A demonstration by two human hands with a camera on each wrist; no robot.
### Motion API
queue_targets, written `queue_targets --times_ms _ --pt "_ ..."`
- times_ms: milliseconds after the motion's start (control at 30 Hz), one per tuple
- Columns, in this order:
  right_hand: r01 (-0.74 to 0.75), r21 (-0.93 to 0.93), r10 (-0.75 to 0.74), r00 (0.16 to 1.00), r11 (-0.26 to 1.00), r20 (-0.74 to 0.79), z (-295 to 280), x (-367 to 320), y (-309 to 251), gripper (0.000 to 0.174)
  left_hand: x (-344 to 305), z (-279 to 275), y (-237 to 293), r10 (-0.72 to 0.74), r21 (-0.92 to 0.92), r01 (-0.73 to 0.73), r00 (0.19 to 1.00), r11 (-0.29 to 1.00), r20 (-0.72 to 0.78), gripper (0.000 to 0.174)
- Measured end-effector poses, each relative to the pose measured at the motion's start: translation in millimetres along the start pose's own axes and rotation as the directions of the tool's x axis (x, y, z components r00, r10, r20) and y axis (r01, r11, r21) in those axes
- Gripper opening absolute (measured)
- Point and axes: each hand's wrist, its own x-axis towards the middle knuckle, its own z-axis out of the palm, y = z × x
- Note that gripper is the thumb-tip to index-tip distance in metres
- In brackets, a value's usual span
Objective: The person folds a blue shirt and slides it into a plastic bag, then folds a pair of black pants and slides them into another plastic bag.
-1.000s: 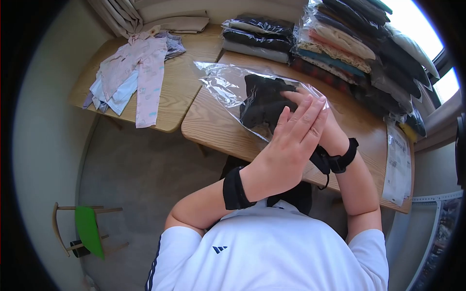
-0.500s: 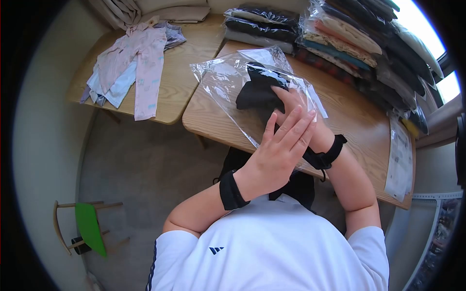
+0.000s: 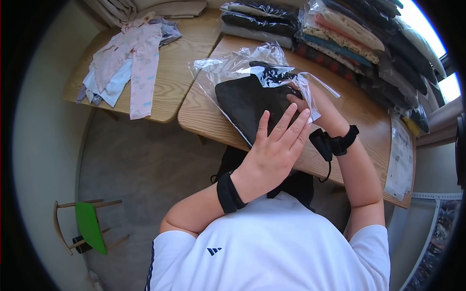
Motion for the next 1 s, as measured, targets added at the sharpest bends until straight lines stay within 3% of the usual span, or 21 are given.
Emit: queue_targets --times_ms 33,67,100,133,200,233,267,333,400,467,500,533,600,633,667,733,767,800,833,900,1000 --pt "-0.151 0.398 0.171 0.985 0.905 -0.014 9.1 -1.3 15.8 0.032 -0.6 0.7 -0.4 -0.002 -0.003 0.002 1.000 1.000 0.003 0.057" --pt "-0.254 0.727 0.329 0.943 0.638 0.040 16.5 -4.7 30.4 0.033 -1.2 1.4 -1.0 0.010 0.006 -0.010 1.000 1.000 0.022 0.055" --pt "-0.467 0.864 0.647 0.721 0.189 0.248 -0.4 2.8 3.6 0.034 -1.8 2.2 -1.1 0.021 0.014 -0.022 0.999 1.000 0.042 0.053" --pt "-0.516 0.838 0.689 0.673 0.178 0.268 -4.8 3.7 -3.8 0.034 -2.0 3.2 -0.7 0.020 0.011 -0.021 0.999 1.000 0.046 0.053" --pt "-0.492 0.524 0.533 0.842 0.695 0.083 -0.2 -5.0 -2.3 0.034 -1.2 5.2 -0.5 0.040 0.015 -0.041 0.996 0.999 0.080 0.052" --pt "-0.393 0.279 0.411 0.912 0.876 -0.006 1.2 -10.1 -3.4 0.034 -1.0 5.6 0.0 0.042 0.012 -0.043 0.996 0.999 0.082 0.052" --pt "-0.333 0.104 0.340 0.939 0.937 -0.056 2.2 -13.5 -5.8 0.034 -1.0 5.6 0.4 0.042 -0.007 -0.042 0.994 0.999 0.098 0.053" --pt "-0.308 -0.054 0.301 0.947 0.950 -0.114 6.0 -17.5 -10.0 0.034 -3.2 4.5 1.4 0.047 -0.028 -0.044 0.992 0.999 0.119 0.053" --pt "-0.309 -0.090 0.295 0.946 0.947 -0.136 10.5 -20.4 -9.7 0.034 -5.6 1.5 -0.3 0.048 -0.045 -0.043 0.991 0.998 0.121 0.056" --pt "-0.337 -0.136 0.294 0.918 0.932 -0.266 17.4 -23.4 -1.7 0.036 -9.5 -2.7 -2.3 0.047 -0.036 -0.042 0.990 0.998 0.134 0.057" --pt "-0.273 -0.370 0.100 0.900 0.888 -0.425 26.3 -24.2 -3.8 0.036 -11.0 -3.9 -2.7 0.042 -0.029 -0.038 0.988 0.999 0.145 0.058" --pt "-0.272 -0.369 0.098 0.899 0.889 -0.427 32.4 -24.8 -15.0 0.036 -11.7 -3.6 -2.9 0.044 -0.027 -0.040 0.989 0.999 0.145 0.058" --pt "-0.214 -0.125 0.156 0.918 0.969 -0.364 38.8 -28.1 -40.6 0.033 -12.6 -1.3 -4.8 0.011 -0.097 -0.003 0.997 0.995 0.076 0.060" --pt "-0.040 -0.568 -0.074 0.981 0.822 -0.177 35.7 -29.7 -46.4 0.033 -12.5 -0.5 -5.4 0.004 -0.105 0.003 0.998 0.994 0.063 0.061" --pt "-0.043 -0.571 -0.076 0.980 0.820 -0.183 39.2 -23.9 -39.5 0.033 -12.1 0.3 -5.5 0.011 -0.103 -0.004 0.998 0.995 0.061 0.061" --pt "0.055 -0.361 -0.004 0.990 0.931 0.142 47.0 -6.3 -19.6 0.035 -11.9 1.6 -5.0 -0.008 -0.142 0.011 1.000 0.990 0.018 0.061" --pt "0.194 -0.632 -0.185 0.979 0.750 0.081 41.9 -5.5 -15.3 0.040 -12.3 2.0 -5.0 0.000 -0.143 0.002 1.000 0.990 0.017 0.061" --pt "0.191 -0.636 -0.185 0.980 0.747 0.077 40.4 -3.5 -16.2 0.040 -12.4 2.4 -5.1 0.003 -0.142 -0.002 1.000 0.990 0.007 0.061" --pt "0.010 -0.651 0.008 1.000 0.759 0.025 40.8 -1.2 -18.2 0.043 -12.4 2.6 -5.2 0.001 -0.142 -0.002 1.000 0.990 -0.003 0.062" --pt "-0.303 -0.600 0.387 0.922 0.740 0.011 41.1 6.4 -9.1 0.060 -12.0 1.5 -5.4 0.013 -0.133 -0.012 1.000 0.991 0.008 0.062" --pt "-0.374 -0.521 0.380 0.920 0.767 -0.100 54.3 5.8 4.7 0.066 -13.4 1.8 -5.7 0.026 -0.118 -0.022 0.999 0.993 0.026 0.062"
